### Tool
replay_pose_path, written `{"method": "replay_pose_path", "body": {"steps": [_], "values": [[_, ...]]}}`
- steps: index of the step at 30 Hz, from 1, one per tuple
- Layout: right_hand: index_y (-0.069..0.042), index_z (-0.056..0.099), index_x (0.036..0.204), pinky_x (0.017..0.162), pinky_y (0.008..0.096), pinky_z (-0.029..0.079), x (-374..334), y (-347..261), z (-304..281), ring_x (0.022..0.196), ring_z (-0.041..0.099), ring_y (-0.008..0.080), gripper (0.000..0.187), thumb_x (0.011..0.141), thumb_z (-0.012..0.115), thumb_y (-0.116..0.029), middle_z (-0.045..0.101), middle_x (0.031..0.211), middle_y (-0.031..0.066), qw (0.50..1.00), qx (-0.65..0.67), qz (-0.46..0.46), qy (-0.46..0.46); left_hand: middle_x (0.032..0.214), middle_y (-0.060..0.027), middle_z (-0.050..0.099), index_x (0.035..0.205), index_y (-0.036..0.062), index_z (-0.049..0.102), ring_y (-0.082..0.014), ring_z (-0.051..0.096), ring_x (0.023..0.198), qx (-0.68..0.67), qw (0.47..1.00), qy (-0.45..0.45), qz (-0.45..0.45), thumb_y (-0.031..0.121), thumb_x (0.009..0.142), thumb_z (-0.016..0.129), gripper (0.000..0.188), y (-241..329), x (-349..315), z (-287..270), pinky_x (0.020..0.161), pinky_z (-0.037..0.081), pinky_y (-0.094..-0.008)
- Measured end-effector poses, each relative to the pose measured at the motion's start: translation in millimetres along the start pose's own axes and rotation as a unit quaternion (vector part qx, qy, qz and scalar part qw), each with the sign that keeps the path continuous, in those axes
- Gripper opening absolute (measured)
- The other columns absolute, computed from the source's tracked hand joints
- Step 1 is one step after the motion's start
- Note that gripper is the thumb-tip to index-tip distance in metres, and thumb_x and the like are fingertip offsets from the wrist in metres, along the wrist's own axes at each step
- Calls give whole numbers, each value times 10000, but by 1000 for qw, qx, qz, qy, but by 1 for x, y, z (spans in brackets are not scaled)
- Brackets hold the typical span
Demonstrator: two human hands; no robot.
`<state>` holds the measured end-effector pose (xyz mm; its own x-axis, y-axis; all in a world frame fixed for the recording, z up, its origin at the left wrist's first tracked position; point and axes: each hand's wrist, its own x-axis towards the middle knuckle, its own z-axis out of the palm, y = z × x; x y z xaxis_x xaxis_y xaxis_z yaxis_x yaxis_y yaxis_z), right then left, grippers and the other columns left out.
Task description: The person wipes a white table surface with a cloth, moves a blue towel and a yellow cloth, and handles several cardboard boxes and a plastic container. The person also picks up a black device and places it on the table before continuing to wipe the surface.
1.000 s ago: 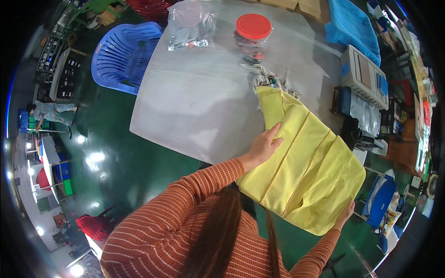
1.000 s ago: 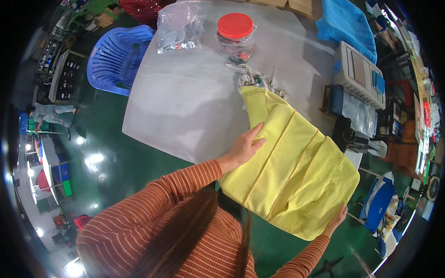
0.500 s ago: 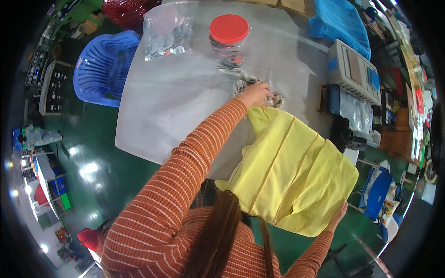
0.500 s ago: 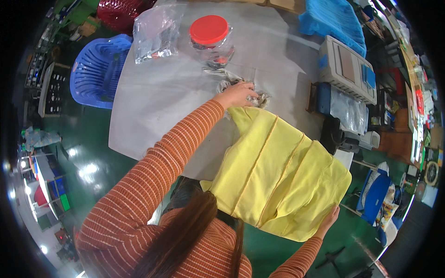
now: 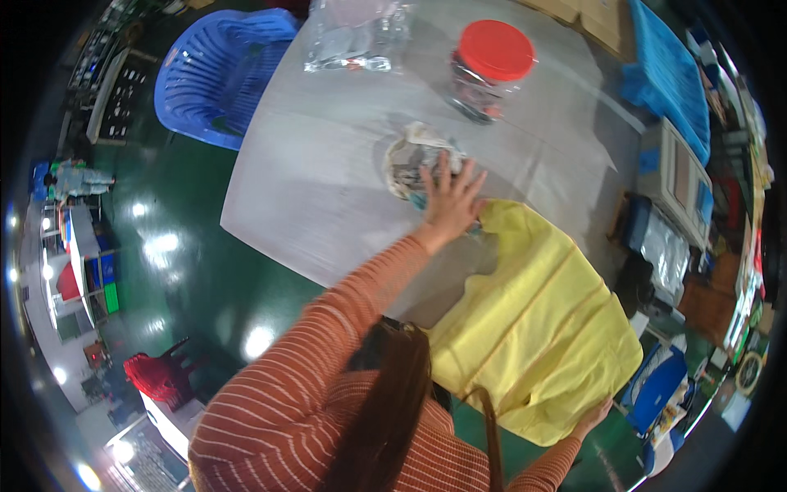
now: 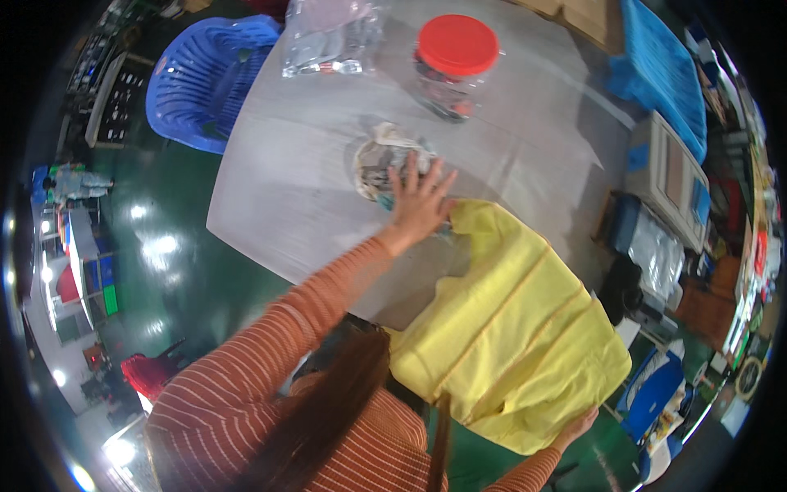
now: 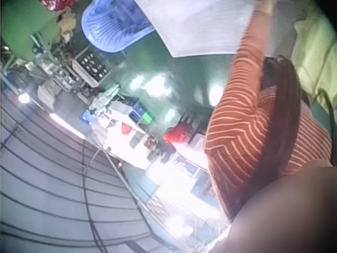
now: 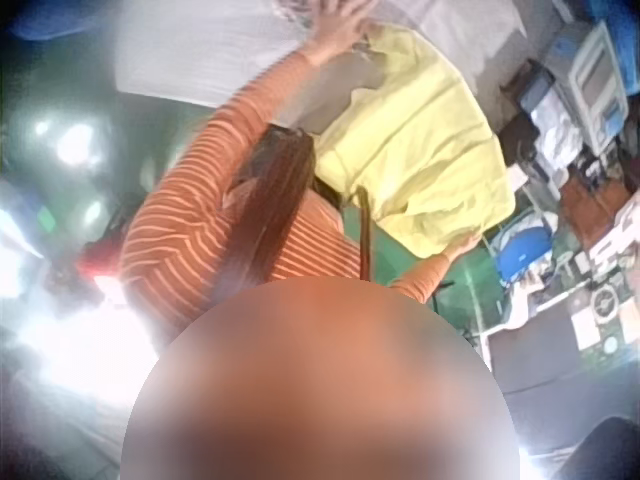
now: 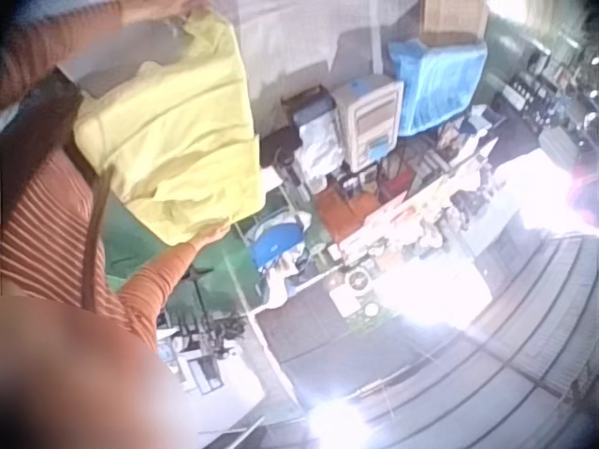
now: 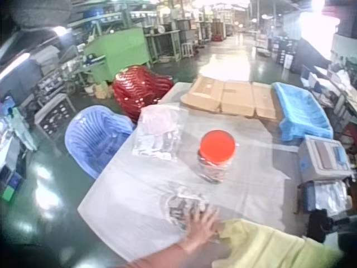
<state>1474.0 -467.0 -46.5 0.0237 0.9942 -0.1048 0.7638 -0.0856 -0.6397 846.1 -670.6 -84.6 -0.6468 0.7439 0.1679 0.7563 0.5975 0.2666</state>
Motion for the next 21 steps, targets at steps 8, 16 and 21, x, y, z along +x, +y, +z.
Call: {"method": "replay_pose_path", "body": {"steps": [8,16,21], "values": [[69,426,1274,968,367,361,-8,-9,-11,1116,470,307,579,965,294,-404,473,1255,218,999,-51,8,14,1305,-132,470,1322,85,414,-320,440,1172,129,985,62,-100,260,875,505,488,-202,-4,-20,1018,276,-505],[75,352,1327,1032,360,307,-8,-31,10,1212,410,327,550,971,309,-343,394,1348,236,995,-99,30,11,1295,-150,483,1364,75,353,-302,485,1140,131,950,220,-181,238,881,502,531,-373,-65,-56,994,310,-494],[75,344,1329,1026,363,315,7,-8,1,1205,412,339,550,971,314,-343,383,1353,240,986,-164,34,14,1288,-75,504,1336,150,425,-272,453,1194,-138,962,11,235,278,879,506,481,-127,-41,4,1073,240,-466]]}}
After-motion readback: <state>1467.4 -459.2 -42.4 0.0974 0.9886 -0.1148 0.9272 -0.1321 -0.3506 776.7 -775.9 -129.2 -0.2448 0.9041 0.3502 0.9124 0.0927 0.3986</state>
